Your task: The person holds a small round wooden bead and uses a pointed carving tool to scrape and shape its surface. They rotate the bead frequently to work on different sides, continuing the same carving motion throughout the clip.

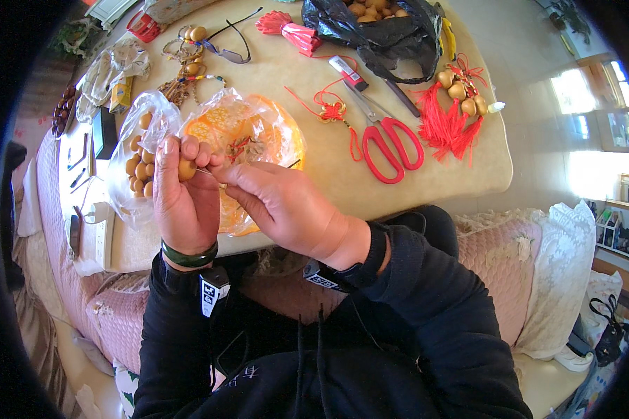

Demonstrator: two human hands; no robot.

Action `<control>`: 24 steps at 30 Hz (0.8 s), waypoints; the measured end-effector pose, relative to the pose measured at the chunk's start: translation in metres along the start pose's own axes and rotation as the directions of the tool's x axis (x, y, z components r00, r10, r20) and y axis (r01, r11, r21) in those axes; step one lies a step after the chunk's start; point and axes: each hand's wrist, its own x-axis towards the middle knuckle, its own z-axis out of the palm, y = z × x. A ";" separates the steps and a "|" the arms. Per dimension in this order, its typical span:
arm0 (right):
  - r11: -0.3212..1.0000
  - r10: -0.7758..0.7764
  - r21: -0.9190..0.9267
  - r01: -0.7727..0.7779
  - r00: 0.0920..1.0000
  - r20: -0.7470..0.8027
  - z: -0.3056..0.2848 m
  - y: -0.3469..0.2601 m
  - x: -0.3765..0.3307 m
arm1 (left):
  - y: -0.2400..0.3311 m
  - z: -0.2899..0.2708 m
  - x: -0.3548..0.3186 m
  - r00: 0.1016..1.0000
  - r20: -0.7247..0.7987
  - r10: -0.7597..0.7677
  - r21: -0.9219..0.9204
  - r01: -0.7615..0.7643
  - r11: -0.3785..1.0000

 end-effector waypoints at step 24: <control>-0.053 0.537 0.701 -0.711 0.571 0.621 -0.020 -0.014 0.001 | 0.008 -0.003 0.002 0.977 0.215 0.016 -0.068 -0.001 0.998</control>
